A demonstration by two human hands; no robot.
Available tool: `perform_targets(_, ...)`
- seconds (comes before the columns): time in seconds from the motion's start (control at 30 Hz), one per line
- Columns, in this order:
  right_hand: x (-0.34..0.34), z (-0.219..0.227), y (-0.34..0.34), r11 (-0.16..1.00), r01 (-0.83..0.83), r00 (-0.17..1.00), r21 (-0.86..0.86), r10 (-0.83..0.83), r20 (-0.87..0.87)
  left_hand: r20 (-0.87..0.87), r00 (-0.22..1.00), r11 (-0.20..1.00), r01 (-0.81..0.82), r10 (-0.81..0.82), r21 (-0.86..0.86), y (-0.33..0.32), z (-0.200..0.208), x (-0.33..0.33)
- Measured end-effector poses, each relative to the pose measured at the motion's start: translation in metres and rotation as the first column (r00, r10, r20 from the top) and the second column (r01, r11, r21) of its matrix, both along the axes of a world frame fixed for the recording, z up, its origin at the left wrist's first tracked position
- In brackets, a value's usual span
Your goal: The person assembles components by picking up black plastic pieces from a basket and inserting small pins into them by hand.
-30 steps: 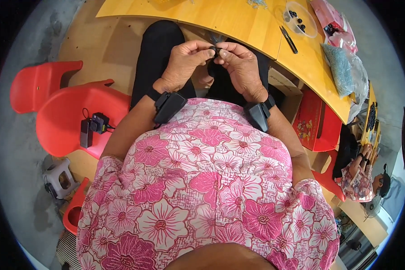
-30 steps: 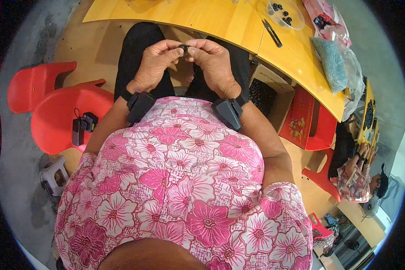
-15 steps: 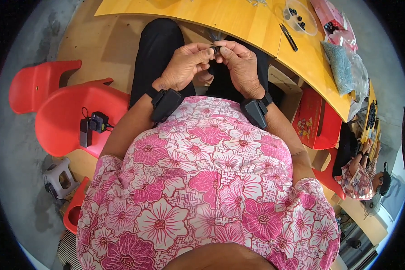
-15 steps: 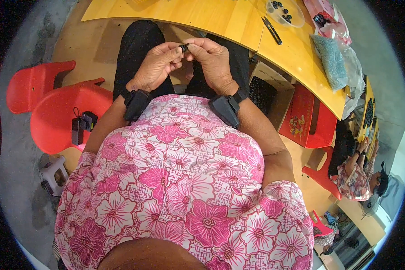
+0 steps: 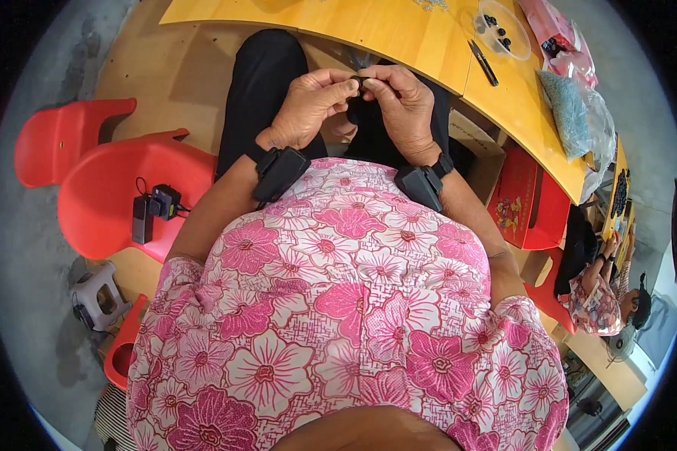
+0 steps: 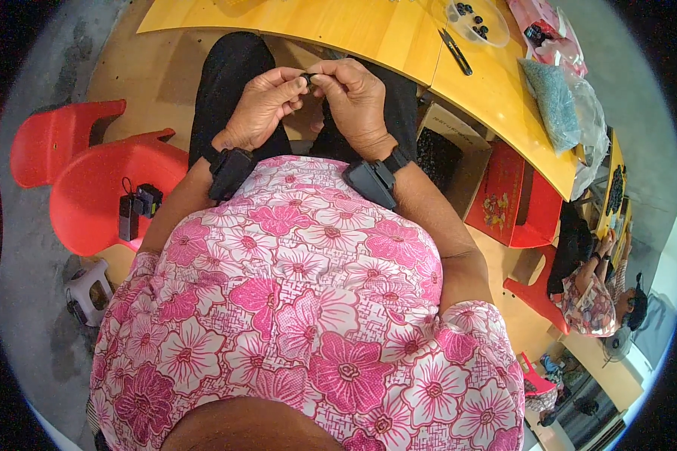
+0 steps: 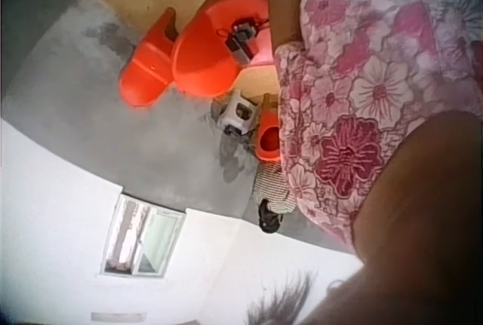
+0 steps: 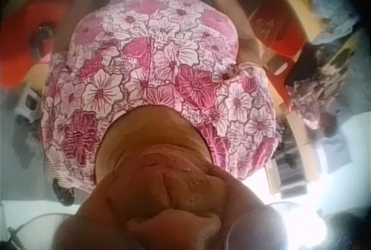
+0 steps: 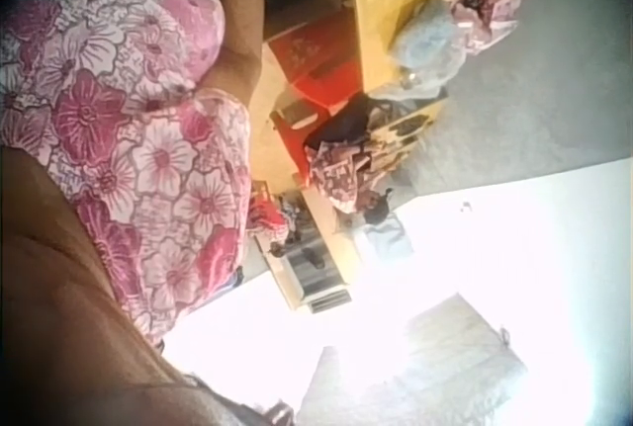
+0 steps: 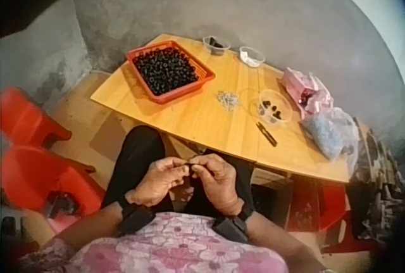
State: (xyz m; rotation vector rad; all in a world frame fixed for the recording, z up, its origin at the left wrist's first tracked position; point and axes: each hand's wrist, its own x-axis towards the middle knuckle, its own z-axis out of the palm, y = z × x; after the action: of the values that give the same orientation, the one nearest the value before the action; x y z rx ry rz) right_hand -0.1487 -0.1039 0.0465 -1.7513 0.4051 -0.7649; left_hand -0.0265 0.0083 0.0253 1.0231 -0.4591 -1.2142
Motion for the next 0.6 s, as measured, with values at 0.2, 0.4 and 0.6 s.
perform_targets(0.2, 0.001, 0.005, 0.003, 0.945, 0.069, 0.996, -0.318, -0.081, -0.023, 0.018, 0.999, 0.999, -0.032, 0.031, 0.012, -0.002, -0.001, -0.003)
perform_targets(0.4, 0.0, -0.003, 0.003, 0.985, -0.038, 0.998, 0.167, 0.028, 0.06, 0.009, 1.0, 1.0, -0.025, 0.025, 0.019, 0.001, -0.003, -0.001)
perform_targets(0.6, -0.003, -0.007, -0.001, 0.771, -0.133, 0.991, 0.623, 0.112, 0.073, 0.033, 0.999, 1.0, -0.006, 0.005, 0.022, 0.002, -0.005, -0.001)
